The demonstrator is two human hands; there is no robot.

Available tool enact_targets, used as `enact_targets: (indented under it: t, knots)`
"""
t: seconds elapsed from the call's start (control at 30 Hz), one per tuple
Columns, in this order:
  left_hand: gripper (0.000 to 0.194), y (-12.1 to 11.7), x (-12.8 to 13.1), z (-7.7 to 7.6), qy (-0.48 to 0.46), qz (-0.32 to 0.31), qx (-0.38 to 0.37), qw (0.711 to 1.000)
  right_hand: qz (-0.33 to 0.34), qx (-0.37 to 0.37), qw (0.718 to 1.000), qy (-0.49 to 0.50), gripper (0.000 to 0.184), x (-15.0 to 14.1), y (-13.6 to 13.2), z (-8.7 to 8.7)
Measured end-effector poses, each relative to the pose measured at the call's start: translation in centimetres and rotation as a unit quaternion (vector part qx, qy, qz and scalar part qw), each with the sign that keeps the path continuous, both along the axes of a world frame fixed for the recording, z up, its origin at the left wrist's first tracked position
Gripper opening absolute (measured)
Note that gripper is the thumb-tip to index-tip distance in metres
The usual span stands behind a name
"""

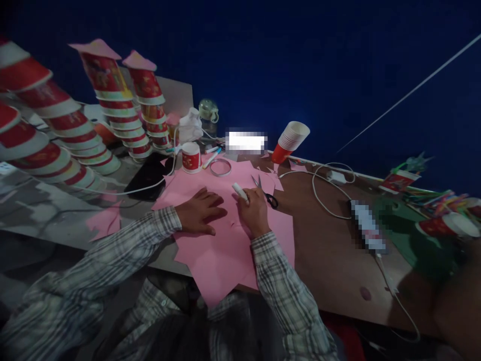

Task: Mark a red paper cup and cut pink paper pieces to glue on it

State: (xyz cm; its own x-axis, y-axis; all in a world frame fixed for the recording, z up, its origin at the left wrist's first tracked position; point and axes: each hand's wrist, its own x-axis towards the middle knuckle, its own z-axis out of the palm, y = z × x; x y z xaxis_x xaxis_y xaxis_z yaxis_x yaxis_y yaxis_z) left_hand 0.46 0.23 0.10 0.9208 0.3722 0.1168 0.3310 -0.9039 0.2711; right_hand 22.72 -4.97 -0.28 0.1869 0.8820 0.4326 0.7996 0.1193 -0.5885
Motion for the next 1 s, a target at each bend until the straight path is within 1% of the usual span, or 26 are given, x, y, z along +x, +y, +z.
enact_targets:
  t: [0.1, 0.17, 0.23, 0.33, 0.4, 0.47, 0.53, 0.57, 0.6, 0.63, 0.67, 0.73, 0.77, 0.83, 0.87, 0.93, 1.0]
  knots:
    - [0.067, 0.1, 0.0, 0.2, 0.021, 0.004, 0.01, 1.0, 0.018, -0.028, 0.998, -0.051, 0.025, 1.2, 0.1, 0.7]
    - [0.066, 0.1, 0.1, 0.4, 0.027, 0.028, 0.021, 0.999, 0.031, -0.041, 0.994, -0.093, 0.023, 2.0, 0.4, 1.4]
    - [0.062, 0.0, 0.3, 0.6, 0.029, 0.077, 0.032, 0.996, 0.038, -0.048, 0.989, -0.136, 0.023, 2.6, 1.0, 2.2]
    - [0.056, -0.1, 0.4, 0.8, 0.026, 0.166, 0.052, 0.984, 0.026, -0.064, 0.982, -0.178, 0.021, 3.0, 1.7, 3.7]
    - [0.054, 0.0, 0.4, 0.8, 0.023, 0.197, 0.058, 0.978, 0.034, -0.071, 0.978, -0.194, 0.019, 3.1, 1.6, 5.1]
    - [0.053, 0.1, 0.4, 0.9, 0.02, 0.213, 0.057, 0.975, 0.056, -0.051, 0.977, -0.201, 0.018, 2.9, 0.8, 6.9]
    - [0.051, 0.2, 0.5, 0.9, 0.02, 0.229, 0.058, 0.972, 0.064, 0.011, 0.978, -0.196, 0.02, 2.3, -0.8, 8.6]
    - [0.051, 0.3, 0.5, 0.8, 0.02, 0.237, 0.06, 0.969, 0.065, 0.045, 0.979, -0.189, 0.022, 1.7, -1.7, 9.1]
    - [0.05, 0.3, 0.6, 0.8, 0.019, 0.244, 0.064, 0.968, 0.08, 0.065, 0.979, -0.177, 0.024, 1.0, -2.6, 9.2]
    - [0.049, 0.3, 0.8, 0.7, 0.016, 0.25, 0.068, 0.966, 0.117, 0.066, 0.977, -0.165, 0.025, 0.1, -3.4, 8.9]
    - [0.048, 0.3, 0.9, 0.6, 0.011, 0.257, 0.071, 0.964, 0.172, 0.045, 0.972, -0.156, 0.024, -0.8, -4.1, 8.2]
    - [0.044, 0.4, 1.1, 0.5, -0.001, 0.275, 0.074, 0.959, 0.28, -0.012, 0.946, -0.164, 0.021, -2.3, -5.0, 5.9]
    - [0.042, 0.5, 1.2, 0.4, -0.007, 0.281, 0.074, 0.957, 0.304, -0.034, 0.938, -0.165, 0.024, -2.7, -5.2, 4.6]
    - [0.037, 0.7, 1.2, 0.3, -0.015, 0.285, 0.067, 0.956, 0.315, -0.07, 0.935, -0.15, 0.025, -2.6, -5.5, 2.4]
    - [0.036, 0.9, 1.1, 0.3, -0.019, 0.281, 0.062, 0.957, 0.315, -0.086, 0.934, -0.148, 0.025, -2.2, -5.6, 1.7]
    - [0.036, 1.2, 0.9, 0.2, -0.028, 0.265, 0.054, 0.962, 0.307, -0.116, 0.932, -0.152, 0.027, -0.6, -5.8, 1.2]
    - [0.037, 1.4, 0.7, 0.0, -0.042, 0.235, 0.05, 0.97, 0.305, -0.131, 0.929, -0.166, 0.029, 1.4, -6.1, 1.5]
